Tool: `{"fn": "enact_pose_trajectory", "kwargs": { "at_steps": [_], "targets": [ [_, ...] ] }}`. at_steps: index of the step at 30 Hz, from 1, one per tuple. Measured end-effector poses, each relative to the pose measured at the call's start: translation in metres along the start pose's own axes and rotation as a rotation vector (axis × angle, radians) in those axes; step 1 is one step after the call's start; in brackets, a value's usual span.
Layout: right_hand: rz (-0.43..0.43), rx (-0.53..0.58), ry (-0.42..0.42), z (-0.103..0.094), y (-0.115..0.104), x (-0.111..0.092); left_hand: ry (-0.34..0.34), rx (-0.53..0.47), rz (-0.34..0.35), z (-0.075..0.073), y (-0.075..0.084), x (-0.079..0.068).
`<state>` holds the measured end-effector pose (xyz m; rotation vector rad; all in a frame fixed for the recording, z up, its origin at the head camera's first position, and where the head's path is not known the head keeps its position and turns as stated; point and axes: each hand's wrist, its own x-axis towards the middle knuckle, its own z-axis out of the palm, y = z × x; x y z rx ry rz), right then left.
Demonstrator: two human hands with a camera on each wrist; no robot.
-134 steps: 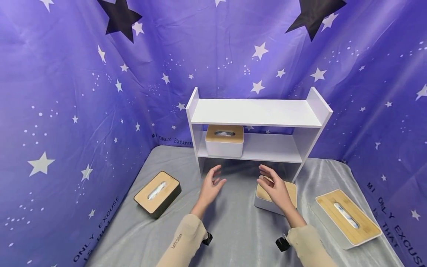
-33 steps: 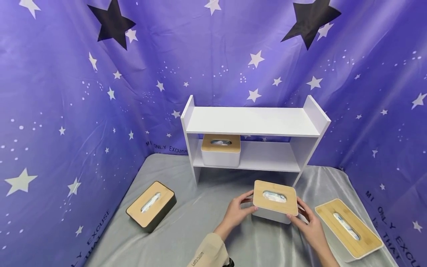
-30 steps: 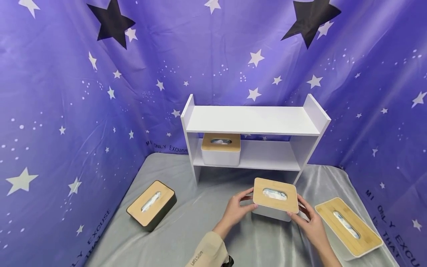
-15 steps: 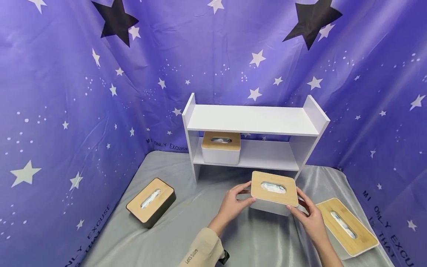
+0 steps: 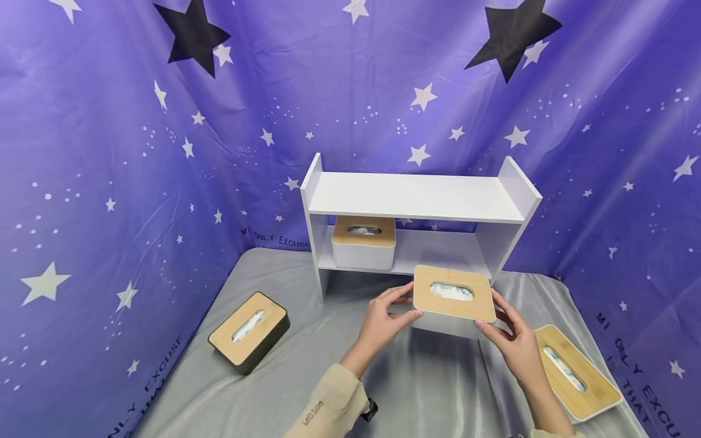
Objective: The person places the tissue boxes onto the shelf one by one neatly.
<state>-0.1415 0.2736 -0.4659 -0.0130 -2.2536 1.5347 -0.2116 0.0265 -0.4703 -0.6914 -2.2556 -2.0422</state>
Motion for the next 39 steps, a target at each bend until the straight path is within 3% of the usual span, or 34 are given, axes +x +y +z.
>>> {"fn": "enact_pose_trajectory", "kwargs": {
  "at_steps": [4, 7, 11, 27, 39],
  "targets": [
    [-0.005, 0.009, 0.018, 0.002, -0.005, 0.006, 0.002, 0.002, 0.011, -0.004, 0.024, 0.001],
    [-0.011, 0.034, 0.04, 0.004, -0.008, 0.012, 0.021, 0.011, 0.027, -0.004, 0.019, 0.006],
    [-0.023, 0.069, 0.061, 0.006, -0.01, 0.019, 0.05, 0.03, 0.038, -0.001, 0.001, 0.015],
    [-0.023, 0.17, 0.108, 0.012, -0.01, 0.038, 0.077, -0.003, 0.066, 0.001, 0.001, 0.031],
    [0.009, 0.172, 0.137, 0.017, -0.007, 0.048, 0.11, 0.03, 0.083, 0.001, 0.003, 0.038]
  ]
}}
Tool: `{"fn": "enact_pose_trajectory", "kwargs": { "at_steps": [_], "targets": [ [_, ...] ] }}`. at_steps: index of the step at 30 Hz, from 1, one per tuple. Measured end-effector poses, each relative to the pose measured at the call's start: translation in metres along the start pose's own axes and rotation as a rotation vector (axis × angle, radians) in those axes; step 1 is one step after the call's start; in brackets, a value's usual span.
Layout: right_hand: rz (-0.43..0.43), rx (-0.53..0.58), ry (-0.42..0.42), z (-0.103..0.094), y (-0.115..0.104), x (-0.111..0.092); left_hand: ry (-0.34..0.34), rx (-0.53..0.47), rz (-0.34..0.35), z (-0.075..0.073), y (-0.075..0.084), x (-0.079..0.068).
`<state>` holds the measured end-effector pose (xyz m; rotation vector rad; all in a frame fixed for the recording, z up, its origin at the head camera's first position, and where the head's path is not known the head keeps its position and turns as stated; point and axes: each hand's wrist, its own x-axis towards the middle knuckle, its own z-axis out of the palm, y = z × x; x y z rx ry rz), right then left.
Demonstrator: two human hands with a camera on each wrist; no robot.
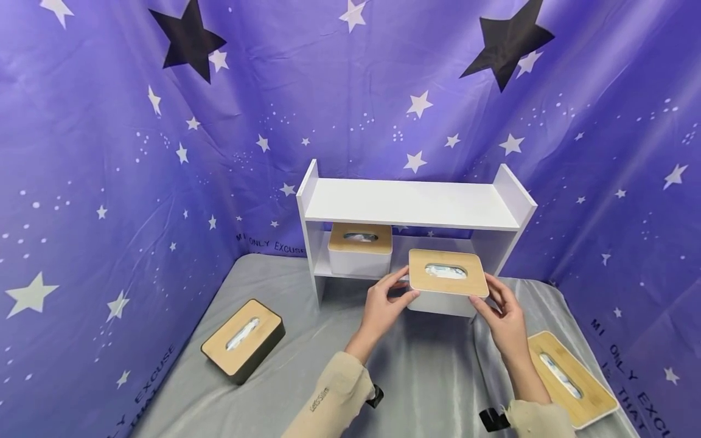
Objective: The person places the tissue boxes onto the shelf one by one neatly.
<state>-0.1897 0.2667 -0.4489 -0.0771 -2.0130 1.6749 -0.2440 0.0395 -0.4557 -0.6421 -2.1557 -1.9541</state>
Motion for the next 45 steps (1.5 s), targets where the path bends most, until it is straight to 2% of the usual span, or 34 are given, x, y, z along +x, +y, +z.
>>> {"fn": "enact_pose_trajectory", "kwargs": {
  "at_steps": [5, 14, 20, 26, 33, 39, 45],
  "targets": [
    [-0.023, -0.005, -0.002, 0.001, 0.0, 0.007, 0.005, 0.027, 0.019, 0.001, 0.005, 0.007],
    [0.015, -0.018, -0.006, 0.005, 0.007, 0.014, 0.014, 0.042, -0.041, 0.004, -0.001, 0.013],
    [0.061, 0.045, 0.059, 0.013, 0.008, 0.019, 0.042, 0.054, -0.054, 0.007, -0.002, 0.016],
    [0.085, 0.112, 0.151, 0.017, 0.01, 0.021, 0.043, 0.005, -0.081, 0.012, -0.003, 0.018],
    [0.059, 0.164, 0.192, 0.023, 0.011, 0.021, 0.05, -0.012, -0.078, 0.012, -0.003, 0.015],
    [0.01, 0.201, 0.213, 0.028, 0.01, 0.015, 0.006, 0.02, -0.047, 0.012, -0.005, 0.012],
    [-0.055, 0.216, 0.191, 0.026, 0.012, 0.009, -0.029, 0.019, -0.035, 0.014, -0.006, 0.01]
  ]
}}
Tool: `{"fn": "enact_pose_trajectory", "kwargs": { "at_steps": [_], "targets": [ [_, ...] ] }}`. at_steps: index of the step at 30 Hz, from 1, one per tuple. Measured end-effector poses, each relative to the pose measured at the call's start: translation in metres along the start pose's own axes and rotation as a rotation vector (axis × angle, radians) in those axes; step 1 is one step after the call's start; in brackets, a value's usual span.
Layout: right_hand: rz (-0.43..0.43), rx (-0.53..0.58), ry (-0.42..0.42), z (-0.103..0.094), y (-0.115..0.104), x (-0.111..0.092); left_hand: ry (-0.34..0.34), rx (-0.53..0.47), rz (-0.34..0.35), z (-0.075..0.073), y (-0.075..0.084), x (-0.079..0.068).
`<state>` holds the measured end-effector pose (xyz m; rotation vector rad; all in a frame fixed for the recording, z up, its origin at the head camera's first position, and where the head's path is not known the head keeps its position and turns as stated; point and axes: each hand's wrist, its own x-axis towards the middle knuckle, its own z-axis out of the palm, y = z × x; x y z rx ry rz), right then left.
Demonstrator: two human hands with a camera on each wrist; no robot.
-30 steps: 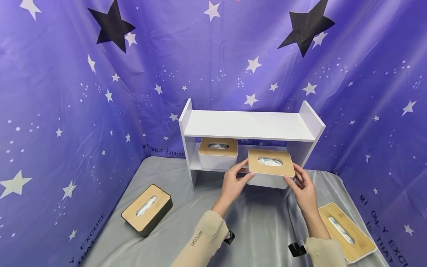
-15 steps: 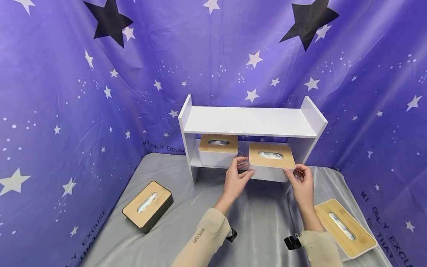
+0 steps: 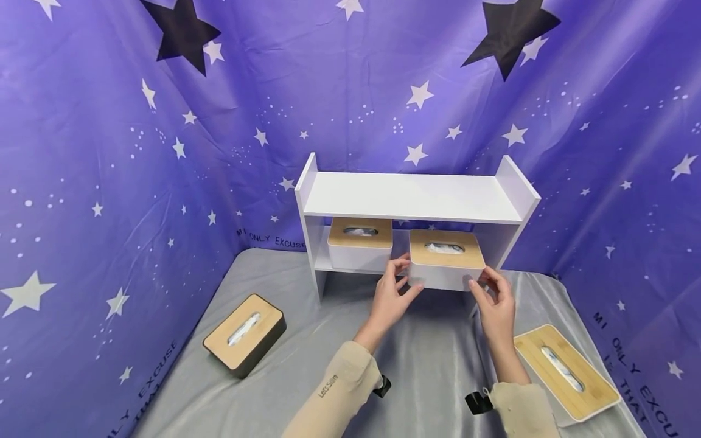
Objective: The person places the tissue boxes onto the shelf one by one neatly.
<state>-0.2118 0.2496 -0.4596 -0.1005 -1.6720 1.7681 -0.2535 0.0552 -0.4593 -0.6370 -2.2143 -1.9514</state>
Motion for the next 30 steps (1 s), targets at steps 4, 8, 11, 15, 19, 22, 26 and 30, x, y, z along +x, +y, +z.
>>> {"fn": "enact_pose_trajectory", "kwargs": {
  "at_steps": [4, 8, 11, 15, 19, 22, 26, 30],
  "targets": [
    [-0.008, -0.06, -0.028, -0.0024, 0.0003, -0.0006, -0.007, 0.0, -0.016, 0.0, 0.0013, -0.0017],
    [-0.007, -0.125, -0.051, -0.0039, 0.0015, -0.0014, -0.023, -0.014, -0.037, -0.0006, 0.0024, -0.0038],
    [-0.012, -0.143, -0.063, -0.0034, 0.0031, -0.0012, -0.023, -0.025, -0.04, -0.0007, 0.0016, -0.0045],
    [-0.011, -0.119, -0.068, -0.0019, 0.0049, -0.0008, -0.022, -0.037, -0.04, -0.0006, 0.0001, -0.0048],
    [-0.004, -0.096, -0.074, -0.0006, 0.0047, -0.001, -0.035, -0.019, -0.038, -0.0008, 0.0001, -0.0056],
    [-0.006, -0.095, -0.076, 0.0, 0.0046, -0.0013, -0.046, 0.011, -0.035, -0.0014, 0.0003, -0.0064],
    [-0.01, -0.103, -0.084, 0.0012, 0.0045, -0.0008, -0.054, 0.039, -0.03, -0.0025, 0.0002, -0.0065],
    [0.005, -0.083, -0.098, 0.0024, 0.0052, -0.0005, -0.066, 0.04, -0.027, -0.0037, 0.0004, -0.0068]
  ]
}}
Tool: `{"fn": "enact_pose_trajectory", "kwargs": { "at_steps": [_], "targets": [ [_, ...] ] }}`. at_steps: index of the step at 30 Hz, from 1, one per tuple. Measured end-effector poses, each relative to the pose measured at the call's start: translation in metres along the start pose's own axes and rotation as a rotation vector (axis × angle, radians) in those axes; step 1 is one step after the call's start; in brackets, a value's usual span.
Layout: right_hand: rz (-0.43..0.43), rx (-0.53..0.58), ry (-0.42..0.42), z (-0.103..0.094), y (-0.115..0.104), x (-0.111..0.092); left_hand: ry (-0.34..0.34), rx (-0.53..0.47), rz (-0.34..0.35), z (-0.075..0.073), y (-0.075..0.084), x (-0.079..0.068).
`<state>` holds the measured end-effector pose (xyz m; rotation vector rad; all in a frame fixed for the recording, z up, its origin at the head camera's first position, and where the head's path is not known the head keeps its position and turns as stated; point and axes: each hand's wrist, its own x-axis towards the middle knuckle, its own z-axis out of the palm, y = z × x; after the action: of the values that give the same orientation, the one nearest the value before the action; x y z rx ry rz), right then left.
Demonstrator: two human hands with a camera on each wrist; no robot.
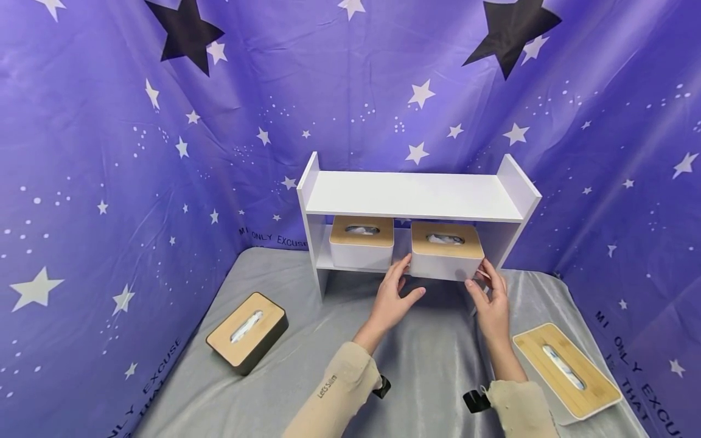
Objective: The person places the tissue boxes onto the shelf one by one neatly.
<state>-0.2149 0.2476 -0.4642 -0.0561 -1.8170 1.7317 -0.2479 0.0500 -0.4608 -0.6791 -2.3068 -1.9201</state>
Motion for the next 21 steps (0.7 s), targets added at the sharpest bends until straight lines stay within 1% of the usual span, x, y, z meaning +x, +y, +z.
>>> {"fn": "enact_pose_trajectory", "kwargs": {
  "at_steps": [2, 6, 10, 18, 21],
  "targets": [
    [0.016, 0.024, -0.011, 0.0005, -0.0003, 0.0, -0.008, -0.003, -0.004, -0.0005, 0.0001, 0.0001],
    [0.059, 0.019, -0.043, 0.0008, -0.0016, 0.0002, -0.041, -0.004, -0.025, -0.0012, 0.0007, 0.0009],
    [0.085, -0.028, -0.089, -0.0005, -0.003, 0.0, -0.075, 0.003, -0.051, -0.0017, 0.001, 0.0019],
    [0.079, -0.076, -0.127, -0.0005, -0.0018, 0.0032, -0.106, 0.068, -0.072, -0.0013, -0.0009, 0.0071],
    [0.09, -0.086, -0.135, -0.0004, -0.0025, 0.0042, -0.114, 0.063, -0.076, -0.0002, -0.002, 0.0077]
  ]
}}
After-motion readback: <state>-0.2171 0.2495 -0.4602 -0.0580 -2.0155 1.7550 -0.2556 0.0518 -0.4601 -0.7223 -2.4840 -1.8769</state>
